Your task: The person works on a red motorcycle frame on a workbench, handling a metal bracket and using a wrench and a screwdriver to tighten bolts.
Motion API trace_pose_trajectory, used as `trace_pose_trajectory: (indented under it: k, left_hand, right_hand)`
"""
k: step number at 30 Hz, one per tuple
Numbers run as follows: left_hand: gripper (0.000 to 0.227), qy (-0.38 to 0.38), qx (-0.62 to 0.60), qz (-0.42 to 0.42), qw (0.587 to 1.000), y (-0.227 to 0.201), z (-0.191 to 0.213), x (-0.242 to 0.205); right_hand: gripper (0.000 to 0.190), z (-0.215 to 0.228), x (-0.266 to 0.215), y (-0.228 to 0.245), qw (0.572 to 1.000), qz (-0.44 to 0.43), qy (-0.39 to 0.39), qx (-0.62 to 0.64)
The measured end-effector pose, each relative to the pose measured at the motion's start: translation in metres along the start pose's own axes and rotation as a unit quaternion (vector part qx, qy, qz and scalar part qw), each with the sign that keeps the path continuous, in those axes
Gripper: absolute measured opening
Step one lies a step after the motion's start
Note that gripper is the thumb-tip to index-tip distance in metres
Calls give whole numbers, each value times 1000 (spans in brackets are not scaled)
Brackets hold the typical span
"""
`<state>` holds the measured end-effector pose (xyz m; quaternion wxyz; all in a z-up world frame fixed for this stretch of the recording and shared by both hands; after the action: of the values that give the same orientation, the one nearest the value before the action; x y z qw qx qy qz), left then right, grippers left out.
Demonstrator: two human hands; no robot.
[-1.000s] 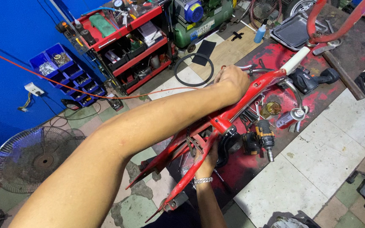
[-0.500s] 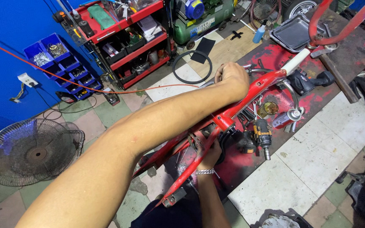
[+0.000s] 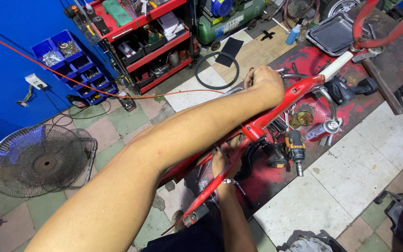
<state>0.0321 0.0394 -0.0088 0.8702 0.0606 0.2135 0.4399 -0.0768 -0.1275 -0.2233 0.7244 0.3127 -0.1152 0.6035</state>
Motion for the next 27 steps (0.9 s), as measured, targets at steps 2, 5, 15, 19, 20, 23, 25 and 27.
trace_pose_trajectory:
  k: [2,5,15,19,20,23,25,27]
  left_hand:
    - [22,10,-23,14,1000,1,0,2]
    - [21,27,-51,14,998,3,-1,3]
    - [20,24,-5,-4,1000,2,1,-5]
    - [20,22,-20,-2,1000,4,2,-1]
    - [21,22,-28,-1,999,4,1,-2]
    - [20,25,-3,-11,1000,1,1,-4]
    - [19,15,33,-25,999,-1,1,-7]
    - [19,-10,73,-45,996,-8,1,-13]
  right_hand:
    - [33,12,1,6,999,11,-43,-3]
    - [29,20,1,0,986,-109,-46,120]
    - [17,36,19,14,999,6,-16,31]
    - [41,10,9,-19,844,-327,50,422]
    - [48,10,10,-18,849,-279,41,448]
    - [63,12,14,-18,879,-183,34,440]
    - [66,12,12,-17,925,-186,61,327]
    - [45,20,10,-9,973,-129,79,173]
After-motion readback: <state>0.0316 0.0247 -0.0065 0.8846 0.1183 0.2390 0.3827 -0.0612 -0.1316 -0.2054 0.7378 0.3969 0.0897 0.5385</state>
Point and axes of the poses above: each hand's wrist, its own x-axis towards the middle knuckle, its own z-axis out of the back of the hand, y = z × x, the point moved 5 cm from there along x, towards the middle knuckle, and after that the axes turned 3 degrees about x, right-handed, at the moved point
